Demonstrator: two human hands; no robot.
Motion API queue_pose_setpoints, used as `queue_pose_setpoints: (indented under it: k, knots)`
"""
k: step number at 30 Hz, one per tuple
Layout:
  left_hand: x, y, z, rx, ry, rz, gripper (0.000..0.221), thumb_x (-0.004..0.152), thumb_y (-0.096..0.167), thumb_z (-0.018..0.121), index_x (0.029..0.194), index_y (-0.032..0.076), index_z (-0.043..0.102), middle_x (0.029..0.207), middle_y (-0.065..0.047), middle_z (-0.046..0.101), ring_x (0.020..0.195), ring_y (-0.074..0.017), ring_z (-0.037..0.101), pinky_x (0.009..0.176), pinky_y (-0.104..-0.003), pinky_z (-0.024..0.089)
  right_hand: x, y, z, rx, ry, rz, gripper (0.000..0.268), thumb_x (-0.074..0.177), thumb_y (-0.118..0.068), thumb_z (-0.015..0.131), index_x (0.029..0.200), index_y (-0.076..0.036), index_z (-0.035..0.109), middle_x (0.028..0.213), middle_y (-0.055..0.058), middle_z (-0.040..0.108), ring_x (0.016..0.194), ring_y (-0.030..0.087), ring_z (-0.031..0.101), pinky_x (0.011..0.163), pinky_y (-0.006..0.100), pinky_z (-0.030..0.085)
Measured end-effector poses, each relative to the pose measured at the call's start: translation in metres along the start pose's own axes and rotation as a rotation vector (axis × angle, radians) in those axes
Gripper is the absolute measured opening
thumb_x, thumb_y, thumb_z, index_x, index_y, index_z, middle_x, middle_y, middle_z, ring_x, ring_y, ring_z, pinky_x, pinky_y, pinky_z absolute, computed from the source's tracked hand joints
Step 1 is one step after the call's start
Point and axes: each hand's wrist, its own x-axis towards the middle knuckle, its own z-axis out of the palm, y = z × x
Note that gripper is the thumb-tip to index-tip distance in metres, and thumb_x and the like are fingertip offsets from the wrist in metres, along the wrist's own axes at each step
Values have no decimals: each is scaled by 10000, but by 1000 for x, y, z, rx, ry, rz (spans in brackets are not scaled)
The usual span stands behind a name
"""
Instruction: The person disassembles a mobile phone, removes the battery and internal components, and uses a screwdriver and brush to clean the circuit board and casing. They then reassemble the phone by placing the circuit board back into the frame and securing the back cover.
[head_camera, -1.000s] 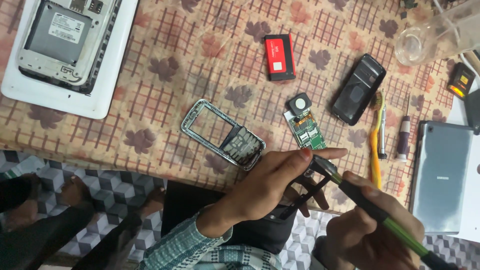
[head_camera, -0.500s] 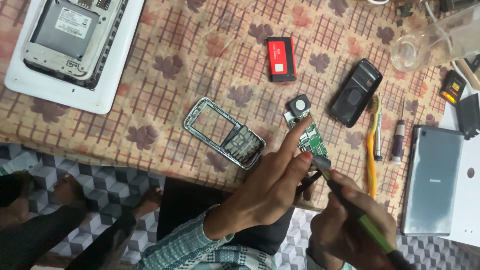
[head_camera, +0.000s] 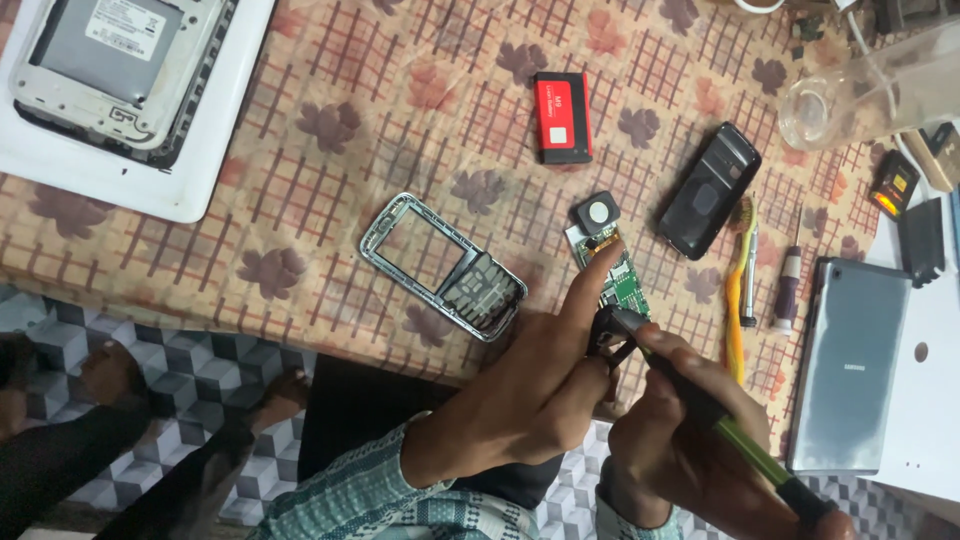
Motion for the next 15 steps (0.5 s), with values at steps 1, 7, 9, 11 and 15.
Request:
queue_pose_setpoints:
  k: [1, 7, 9, 11, 15]
  knots:
    - [-1, -1, 1, 179, 41, 97, 802, 907, 44, 455, 1596, -145, 92, 825, -203, 649, 698, -288, 647, 820, -470, 542, -2, 5, -3, -109, 29, -57, 266, 1019, 18, 573, 1256, 98, 481, 1143, 270, 711, 1022, 248, 740, 903, 261, 587]
    - [1, -8, -1, 200, 56, 185, 661, 917, -16, 479, 1487, -174, 185, 827, -242, 656, 618, -265, 648, 646, -430, 551, 18, 7, 8, -252, -30, -284, 356, 992, -24, 655, 1257, 91, 447, 1143, 209, 668, 1025, 276, 739, 928, 323, 633]
    - [3, -7, -1, -91, -21, -29, 550, 928, -1, 444, 1423, -155, 260, 782, -193, 664, 621, -242, 674, 627, -396, 571, 30, 0, 22, -194, 25, -357, 376, 975, -12, 713, 1236, 66, 454, 1129, 167, 657, 985, 248, 754, 903, 333, 666]
    - [6, -4, 0, -206, -22, -92, 306, 1000, 18, 426, 1261, -123, 347, 832, -179, 677, 678, -228, 703, 625, -386, 578, 39, -7, 29, -172, 116, -420, 287, 971, 55, 692, 1171, 58, 485, 1086, 162, 657, 921, 232, 781, 827, 335, 690]
    - [11, -1, -1, -185, -28, -141, 208, 1076, 111, 437, 1148, -77, 384, 842, -163, 683, 706, -214, 716, 614, -366, 577, 42, -21, -7, -23, -270, 170, 269, 1016, 31, 625, 1237, 81, 481, 1268, 289, 643, 1145, 285, 706, 986, 356, 614]
